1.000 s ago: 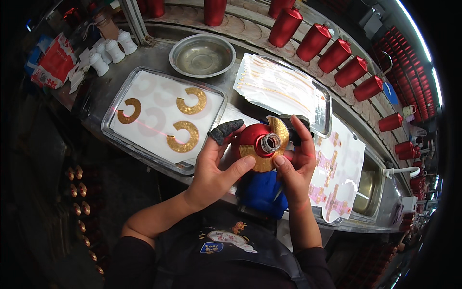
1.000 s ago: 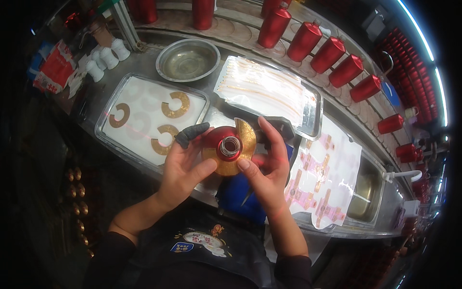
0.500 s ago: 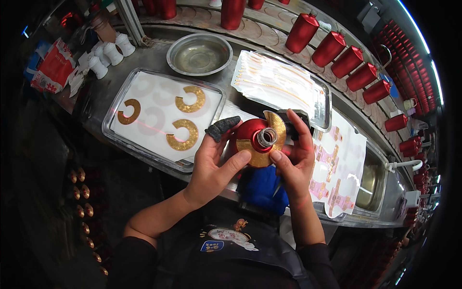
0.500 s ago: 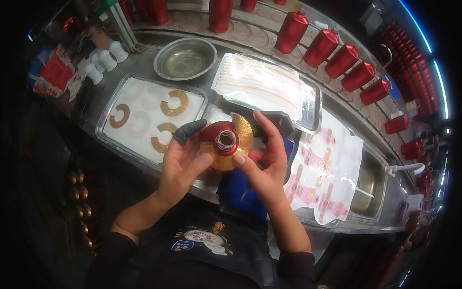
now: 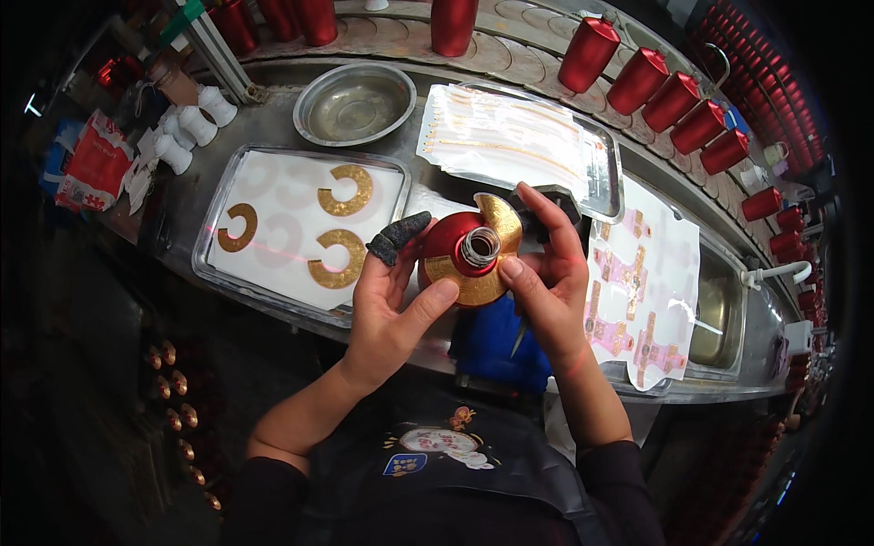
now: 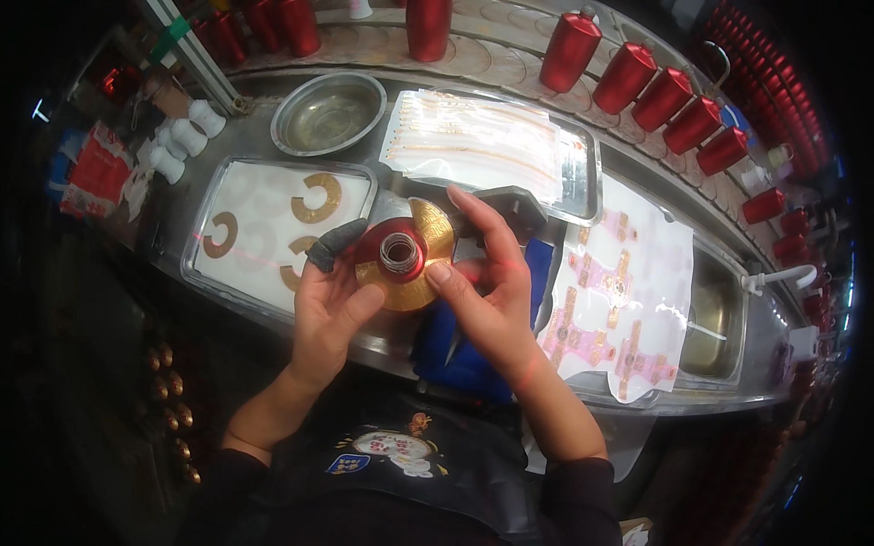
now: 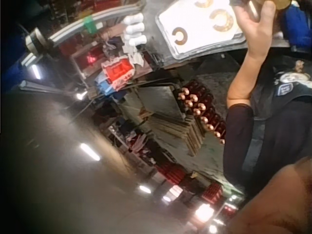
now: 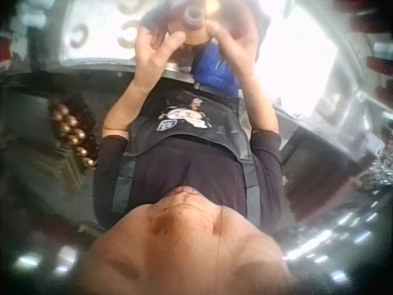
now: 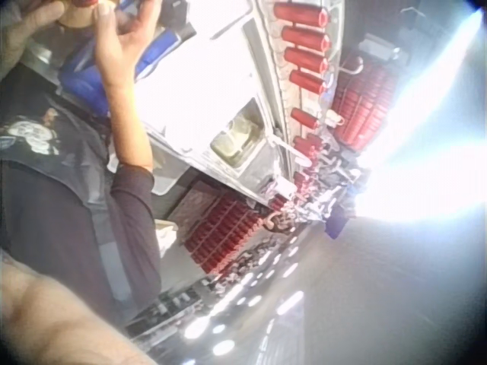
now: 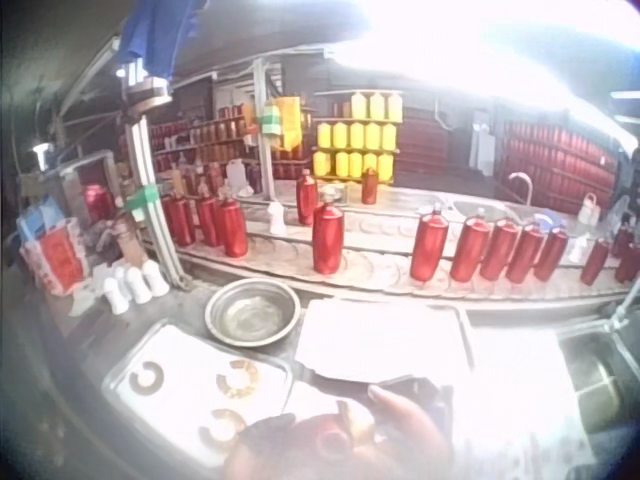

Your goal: The person applies gold circular labels to the necks of red cylindrical containers. They pick up a container, place a label on the neck, smooth it with their fingers, and then apply a rectangular label to the body of the container. The process is repeated for multiple containers.

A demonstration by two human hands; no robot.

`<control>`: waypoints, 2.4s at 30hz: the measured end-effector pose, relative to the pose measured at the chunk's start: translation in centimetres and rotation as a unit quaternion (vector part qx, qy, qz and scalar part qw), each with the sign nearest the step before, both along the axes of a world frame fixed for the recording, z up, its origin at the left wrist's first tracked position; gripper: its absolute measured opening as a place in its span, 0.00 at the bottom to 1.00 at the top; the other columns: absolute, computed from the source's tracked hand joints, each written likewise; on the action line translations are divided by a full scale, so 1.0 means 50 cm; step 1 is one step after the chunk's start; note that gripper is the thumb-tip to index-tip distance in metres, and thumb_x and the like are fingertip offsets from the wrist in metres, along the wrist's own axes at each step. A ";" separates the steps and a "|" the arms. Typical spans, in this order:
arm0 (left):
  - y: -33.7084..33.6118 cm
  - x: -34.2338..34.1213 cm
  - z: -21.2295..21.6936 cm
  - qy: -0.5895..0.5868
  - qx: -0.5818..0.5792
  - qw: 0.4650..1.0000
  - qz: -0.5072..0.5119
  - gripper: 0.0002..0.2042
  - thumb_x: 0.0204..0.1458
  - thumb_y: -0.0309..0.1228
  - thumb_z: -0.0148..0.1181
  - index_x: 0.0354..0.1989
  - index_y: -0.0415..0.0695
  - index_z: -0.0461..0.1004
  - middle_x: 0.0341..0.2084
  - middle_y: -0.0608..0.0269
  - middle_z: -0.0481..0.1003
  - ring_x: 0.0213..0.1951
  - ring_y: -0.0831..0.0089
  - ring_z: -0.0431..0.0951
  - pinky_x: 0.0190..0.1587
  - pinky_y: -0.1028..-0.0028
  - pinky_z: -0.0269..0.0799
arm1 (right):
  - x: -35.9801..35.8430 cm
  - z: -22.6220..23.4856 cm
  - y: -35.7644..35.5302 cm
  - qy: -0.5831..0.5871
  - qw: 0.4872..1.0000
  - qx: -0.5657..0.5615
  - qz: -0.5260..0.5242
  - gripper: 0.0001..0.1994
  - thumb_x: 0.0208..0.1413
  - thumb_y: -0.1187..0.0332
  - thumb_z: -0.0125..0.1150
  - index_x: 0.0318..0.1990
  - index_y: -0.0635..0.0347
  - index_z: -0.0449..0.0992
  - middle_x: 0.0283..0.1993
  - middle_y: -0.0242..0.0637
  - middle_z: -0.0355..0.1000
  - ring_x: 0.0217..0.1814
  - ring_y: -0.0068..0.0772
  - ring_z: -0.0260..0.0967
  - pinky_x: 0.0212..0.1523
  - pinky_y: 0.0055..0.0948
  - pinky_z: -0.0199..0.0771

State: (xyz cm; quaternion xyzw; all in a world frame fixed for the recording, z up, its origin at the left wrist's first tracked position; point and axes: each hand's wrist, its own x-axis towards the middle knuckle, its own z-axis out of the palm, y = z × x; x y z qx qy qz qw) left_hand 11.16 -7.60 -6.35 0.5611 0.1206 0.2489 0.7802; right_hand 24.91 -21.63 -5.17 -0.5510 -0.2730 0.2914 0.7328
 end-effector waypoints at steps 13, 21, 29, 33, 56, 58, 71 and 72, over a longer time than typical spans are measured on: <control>0.001 0.000 0.006 0.015 0.007 1.000 -0.001 0.31 0.58 0.23 0.63 0.69 0.36 0.57 0.65 0.50 0.64 0.68 0.64 0.63 0.72 0.64 0.55 | -0.007 -0.012 0.009 -0.040 0.999 0.018 -0.028 0.35 0.56 0.74 0.68 0.71 0.61 0.62 0.68 0.36 0.62 0.31 0.06 0.65 0.31 0.10 0.64; -0.044 -0.012 -0.044 -0.059 0.356 0.926 0.108 0.45 0.55 0.48 0.70 0.69 0.30 0.50 0.63 0.45 0.57 0.64 0.58 0.65 0.65 0.62 0.64 | -0.003 -0.013 0.006 -0.075 0.997 -0.005 -0.031 0.36 0.55 0.73 0.69 0.71 0.62 0.63 0.66 0.36 0.64 0.30 0.06 0.63 0.30 0.10 0.63; -0.020 -0.008 -0.042 -0.038 0.393 0.903 0.168 0.31 0.63 0.45 0.61 0.63 0.31 0.61 0.57 0.49 0.63 0.56 0.62 0.72 0.60 0.65 0.68 | -0.001 -0.020 0.008 -0.101 0.994 -0.022 -0.031 0.37 0.54 0.72 0.70 0.71 0.63 0.62 0.67 0.37 0.64 0.33 0.08 0.67 0.31 0.11 0.66; -0.010 -0.016 -0.033 0.000 0.411 0.895 0.175 0.22 0.63 0.44 0.61 0.51 0.35 0.76 0.57 0.48 0.64 0.55 0.57 0.73 0.58 0.63 0.70 | -0.006 -0.017 0.012 -0.076 0.996 -0.007 -0.037 0.37 0.55 0.73 0.70 0.71 0.64 0.61 0.71 0.42 0.60 0.41 0.15 0.74 0.38 0.14 0.74; -0.057 0.023 -0.026 0.105 0.393 0.895 0.183 0.43 0.34 0.32 0.83 0.62 0.41 0.66 0.59 0.48 0.62 0.60 0.51 0.68 0.63 0.60 0.65 | 0.018 -0.002 0.023 -0.082 0.996 0.031 -0.003 0.29 0.57 0.72 0.69 0.68 0.59 0.69 0.53 0.27 0.73 0.26 0.04 0.56 0.27 0.11 0.58; -0.028 0.026 -0.022 0.099 0.408 0.894 0.158 0.41 0.35 0.30 0.82 0.61 0.41 0.66 0.57 0.50 0.66 0.59 0.54 0.70 0.62 0.61 0.66 | 0.023 -0.003 0.014 -0.077 0.997 0.030 0.009 0.30 0.57 0.72 0.69 0.68 0.60 0.69 0.58 0.30 0.71 0.33 0.07 0.62 0.33 0.12 0.64; 0.055 0.019 0.015 0.060 0.276 0.958 -0.047 0.45 0.31 0.27 0.83 0.63 0.45 0.65 0.58 0.59 0.68 0.62 0.64 0.69 0.67 0.65 0.62 | 0.012 -0.010 0.003 -0.030 0.999 0.028 -0.018 0.31 0.54 0.76 0.70 0.67 0.58 0.71 0.60 0.24 0.71 0.25 0.01 0.52 0.26 0.08 0.54; 0.054 0.009 0.008 0.048 0.331 0.942 -0.025 0.45 0.31 0.26 0.83 0.63 0.45 0.66 0.59 0.58 0.67 0.63 0.64 0.69 0.68 0.65 0.62 | 0.012 -0.008 0.003 -0.040 0.999 0.024 -0.016 0.31 0.54 0.77 0.70 0.68 0.60 0.69 0.62 0.27 0.71 0.26 0.02 0.56 0.28 0.08 0.58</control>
